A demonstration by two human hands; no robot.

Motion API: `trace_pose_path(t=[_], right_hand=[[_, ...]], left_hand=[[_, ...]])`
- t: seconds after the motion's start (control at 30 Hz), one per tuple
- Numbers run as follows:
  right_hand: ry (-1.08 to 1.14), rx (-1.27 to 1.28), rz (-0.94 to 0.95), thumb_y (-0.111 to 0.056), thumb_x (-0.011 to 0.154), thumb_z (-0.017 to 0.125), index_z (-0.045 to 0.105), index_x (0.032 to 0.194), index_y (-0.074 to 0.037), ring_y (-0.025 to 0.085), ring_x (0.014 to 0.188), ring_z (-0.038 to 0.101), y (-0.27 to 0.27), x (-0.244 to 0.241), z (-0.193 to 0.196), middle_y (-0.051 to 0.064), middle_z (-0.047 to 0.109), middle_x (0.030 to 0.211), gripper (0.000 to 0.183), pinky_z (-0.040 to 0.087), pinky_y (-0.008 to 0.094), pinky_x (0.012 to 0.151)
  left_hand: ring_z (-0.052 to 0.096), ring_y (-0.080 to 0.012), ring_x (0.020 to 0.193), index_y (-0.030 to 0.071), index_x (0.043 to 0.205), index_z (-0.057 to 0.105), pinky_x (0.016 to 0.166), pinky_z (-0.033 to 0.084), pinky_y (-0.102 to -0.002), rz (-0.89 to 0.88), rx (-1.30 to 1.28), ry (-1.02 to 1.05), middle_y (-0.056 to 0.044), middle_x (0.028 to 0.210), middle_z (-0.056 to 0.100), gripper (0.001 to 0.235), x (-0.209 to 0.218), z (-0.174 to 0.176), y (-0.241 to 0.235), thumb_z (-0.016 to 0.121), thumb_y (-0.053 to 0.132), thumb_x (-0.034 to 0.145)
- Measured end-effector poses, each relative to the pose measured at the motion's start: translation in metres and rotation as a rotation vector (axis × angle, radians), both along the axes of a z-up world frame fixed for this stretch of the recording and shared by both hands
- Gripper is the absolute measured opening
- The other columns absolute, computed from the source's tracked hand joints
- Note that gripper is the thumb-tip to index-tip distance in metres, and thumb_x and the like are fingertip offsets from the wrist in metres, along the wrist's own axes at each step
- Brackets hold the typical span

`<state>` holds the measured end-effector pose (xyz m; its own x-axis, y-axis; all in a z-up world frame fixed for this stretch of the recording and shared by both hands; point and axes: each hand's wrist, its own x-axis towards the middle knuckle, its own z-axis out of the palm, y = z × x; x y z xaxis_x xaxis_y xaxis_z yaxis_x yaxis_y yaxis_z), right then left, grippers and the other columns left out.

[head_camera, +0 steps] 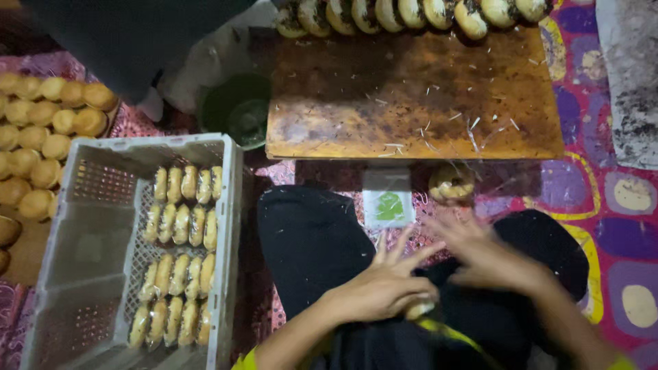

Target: The person sits on a patterned mat and repeatedly picks donuts from a wooden board, places them into small plastic bags, and arranges the sealed bags in a white plastic crate. The process is repeated for multiple donuts.

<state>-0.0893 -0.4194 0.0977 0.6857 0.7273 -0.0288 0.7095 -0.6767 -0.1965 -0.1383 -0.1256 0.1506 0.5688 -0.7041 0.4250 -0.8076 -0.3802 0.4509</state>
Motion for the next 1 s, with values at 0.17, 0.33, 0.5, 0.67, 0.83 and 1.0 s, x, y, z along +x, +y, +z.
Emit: trace_pose_path(t=[0.17, 0.33, 0.5, 0.67, 0.83, 1.0], right_hand=[[0.942, 0.842, -0.291, -0.021, 0.079, 0.087, 0.075, 0.121, -0.008, 0.026, 0.115, 0.069, 0.047, -0.064, -0.062, 0.012, 0.072, 0.119, 0.046, 0.054, 0.039, 0.103], [1.023, 1.612, -0.595, -0.021, 0.092, 0.075, 0.074, 0.101, 0.002, 0.022, 0.111, 0.065, 0.129, -0.045, -0.040, 0.013, 0.068, 0.116, 0.024, 0.053, 0.037, 0.097], [0.785, 1.299, -0.496, -0.020, 0.096, 0.073, 0.079, 0.103, 0.003, 0.016, 0.099, 0.066, 0.189, 0.013, -0.089, 0.007, 0.074, 0.101, 0.024, 0.052, 0.032, 0.090], [0.987, 1.129, -0.442, -0.015, 0.091, 0.081, 0.080, 0.095, 0.004, 0.017, 0.082, 0.072, 0.238, 0.003, -0.160, 0.011, 0.077, 0.088, 0.019, 0.059, 0.030, 0.077], [1.342, 1.159, -0.775, -0.011, 0.085, 0.082, 0.066, 0.123, 0.004, 0.017, 0.078, 0.073, 0.170, -0.023, -0.204, 0.012, 0.078, 0.087, 0.044, 0.059, 0.028, 0.072], [0.790, 1.402, -0.860, -0.001, 0.086, 0.076, 0.062, 0.131, 0.005, 0.014, 0.097, 0.067, -0.004, 0.034, -0.226, 0.009, 0.070, 0.113, 0.048, 0.058, 0.029, 0.088]], left_hand=[[0.030, -0.0337, 0.153, 0.016, 0.120, 0.072, 0.126, 0.023, -0.045, -0.257, -1.022, 1.128, -0.016, 0.160, 0.044, 0.047, 0.006, -0.051, -0.008, 0.064, 0.051, 0.091], [0.067, -0.0227, 0.106, 0.000, 0.101, 0.077, 0.097, 0.053, -0.034, 0.600, -1.150, 0.871, -0.016, 0.114, 0.074, 0.031, -0.010, -0.080, 0.004, 0.060, 0.026, 0.106], [0.065, -0.0128, 0.094, -0.002, 0.095, 0.073, 0.088, 0.052, -0.027, 1.081, -0.862, 0.506, -0.006, 0.099, 0.072, 0.010, -0.023, -0.102, 0.085, 0.067, 0.004, 0.098], [0.065, -0.0093, 0.083, -0.004, 0.108, 0.068, 0.081, 0.052, -0.023, 1.263, -0.839, 0.688, -0.005, 0.087, 0.071, 0.014, -0.074, -0.152, 0.135, 0.069, 0.004, 0.097], [0.067, -0.0091, 0.075, -0.007, 0.117, 0.068, 0.071, 0.053, -0.023, 1.041, -0.811, 1.118, -0.002, 0.078, 0.067, 0.027, -0.074, -0.204, 0.100, 0.071, 0.002, 0.092], [0.065, -0.0227, 0.103, 0.005, 0.121, 0.070, 0.092, 0.052, -0.034, 0.602, -0.525, 0.695, -0.013, 0.114, 0.068, 0.032, 0.057, -0.278, -0.047, 0.076, 0.017, 0.092]])
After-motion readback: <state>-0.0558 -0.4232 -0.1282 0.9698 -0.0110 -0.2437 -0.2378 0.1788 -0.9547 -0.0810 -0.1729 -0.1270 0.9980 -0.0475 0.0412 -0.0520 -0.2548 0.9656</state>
